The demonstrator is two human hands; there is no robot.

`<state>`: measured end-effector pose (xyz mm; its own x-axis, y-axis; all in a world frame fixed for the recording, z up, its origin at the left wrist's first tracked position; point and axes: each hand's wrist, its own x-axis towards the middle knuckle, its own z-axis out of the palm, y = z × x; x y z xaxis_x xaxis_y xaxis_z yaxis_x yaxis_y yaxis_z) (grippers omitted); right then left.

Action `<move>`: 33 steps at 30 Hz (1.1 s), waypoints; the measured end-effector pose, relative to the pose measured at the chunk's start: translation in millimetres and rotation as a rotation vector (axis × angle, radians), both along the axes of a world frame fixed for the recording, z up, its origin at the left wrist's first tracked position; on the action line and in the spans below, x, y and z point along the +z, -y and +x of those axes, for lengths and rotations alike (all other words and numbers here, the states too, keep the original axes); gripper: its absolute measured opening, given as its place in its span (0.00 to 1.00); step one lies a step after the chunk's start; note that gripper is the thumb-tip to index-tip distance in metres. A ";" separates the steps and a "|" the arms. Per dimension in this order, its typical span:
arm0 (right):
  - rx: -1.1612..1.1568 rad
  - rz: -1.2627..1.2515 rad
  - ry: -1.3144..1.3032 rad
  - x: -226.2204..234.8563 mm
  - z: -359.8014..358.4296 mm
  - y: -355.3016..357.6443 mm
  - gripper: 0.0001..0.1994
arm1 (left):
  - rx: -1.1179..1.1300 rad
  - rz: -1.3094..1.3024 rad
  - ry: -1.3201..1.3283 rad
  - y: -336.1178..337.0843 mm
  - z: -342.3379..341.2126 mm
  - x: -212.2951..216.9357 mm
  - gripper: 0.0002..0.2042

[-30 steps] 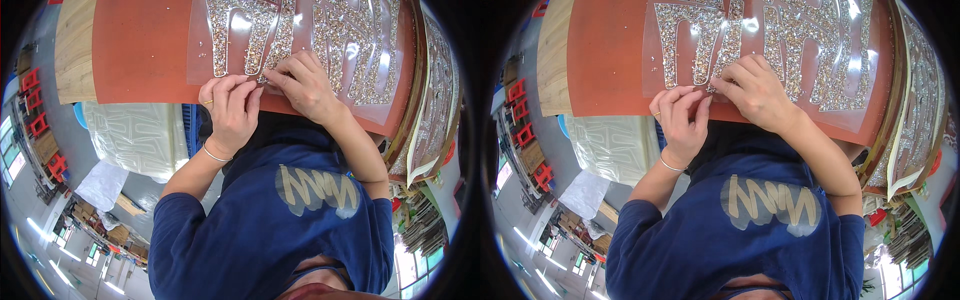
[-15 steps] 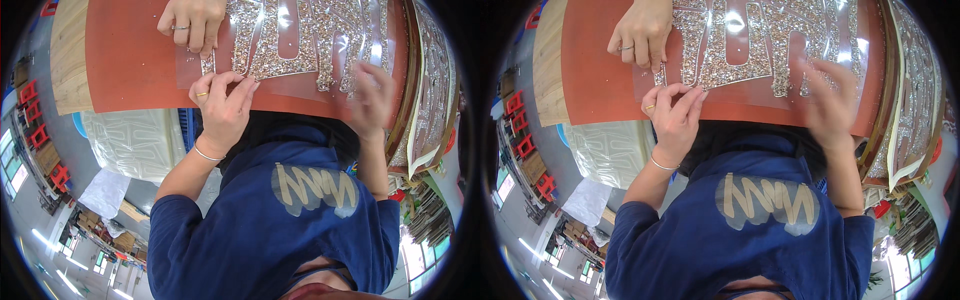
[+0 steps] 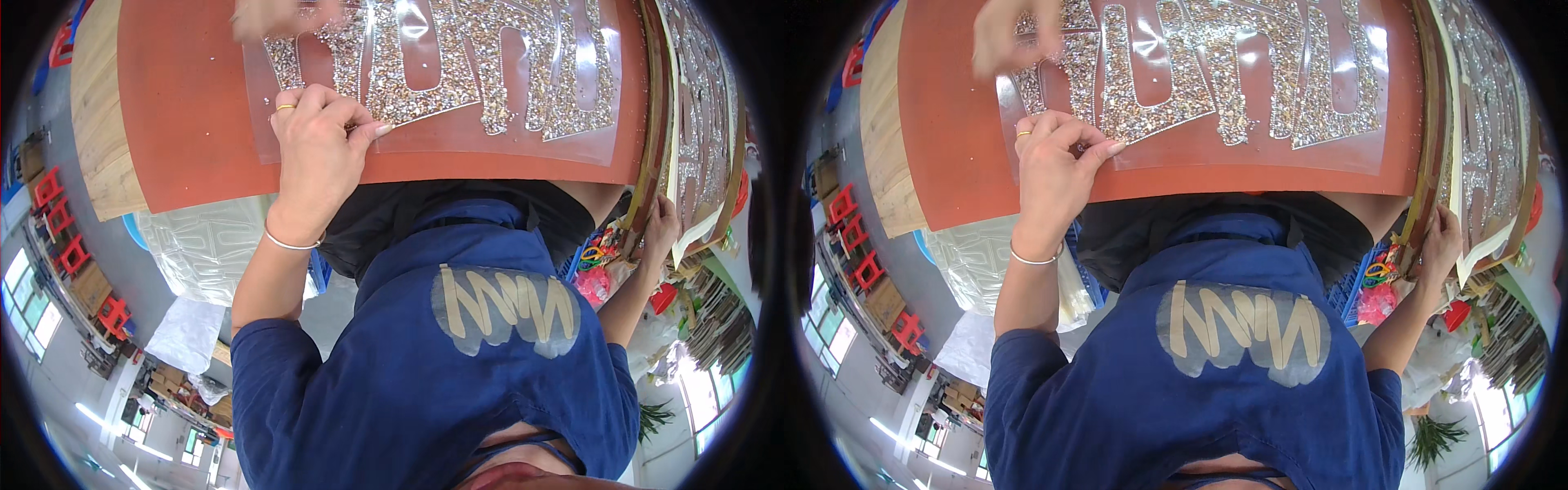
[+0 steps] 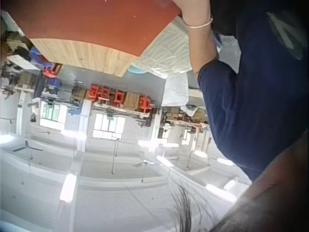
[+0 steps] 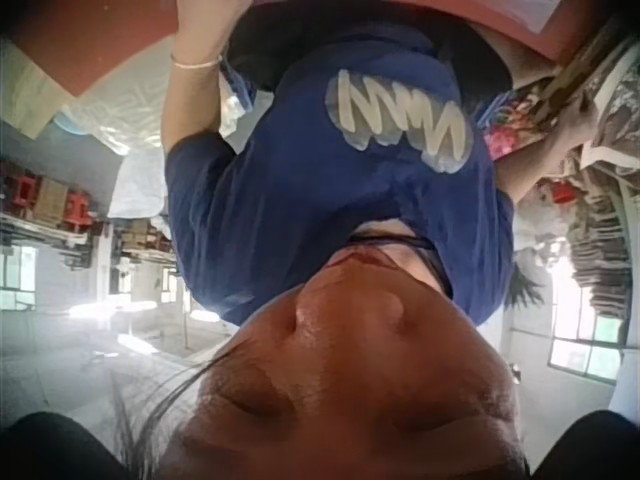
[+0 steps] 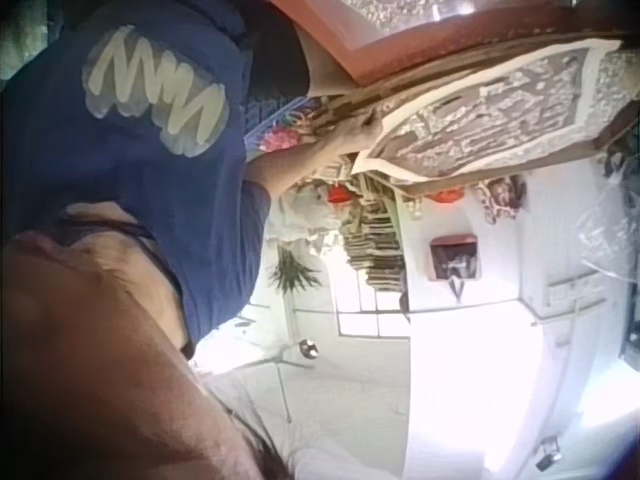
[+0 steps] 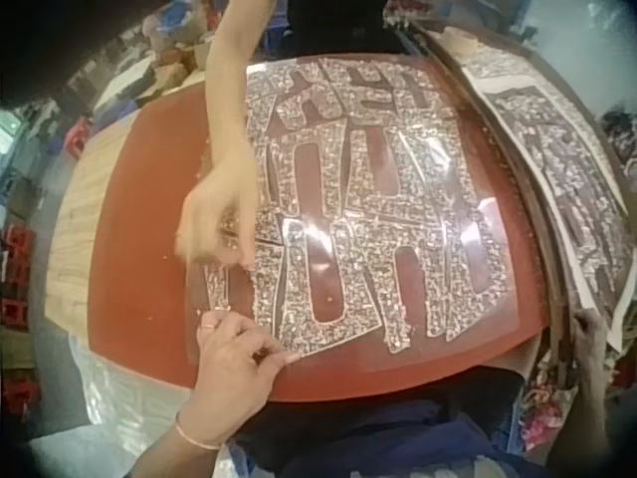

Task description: Aligning and adhering glittery material pieces onto an adhesive sheet using a positioning frame.

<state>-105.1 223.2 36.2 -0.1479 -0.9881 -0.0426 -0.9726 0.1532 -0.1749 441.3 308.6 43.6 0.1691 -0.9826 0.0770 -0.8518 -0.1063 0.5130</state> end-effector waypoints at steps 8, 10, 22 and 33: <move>0.474 -0.349 0.351 19.7 151.5 17.7 0.06 | -0.012 -0.214 -0.011 -11.6 -16.3 -10.2 0.05; 0.703 -0.234 0.458 8.0 220.5 13.7 0.07 | -0.018 -0.219 -0.009 -13.0 -23.4 -17.4 0.05; 1.293 -0.341 0.617 -26.5 367.6 3.8 0.10 | -0.030 -0.262 0.017 -22.3 -20.4 -25.6 0.11; 1.228 -0.360 0.556 -24.9 347.7 9.1 0.13 | -0.156 -0.267 0.015 3.4 -15.3 -24.3 0.09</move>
<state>242.7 214.2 11.3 0.7631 -0.4416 0.4719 -0.2421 -0.8723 -0.4248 426.0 305.2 19.3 0.0145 -0.9412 0.3374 -0.8547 0.1635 0.4928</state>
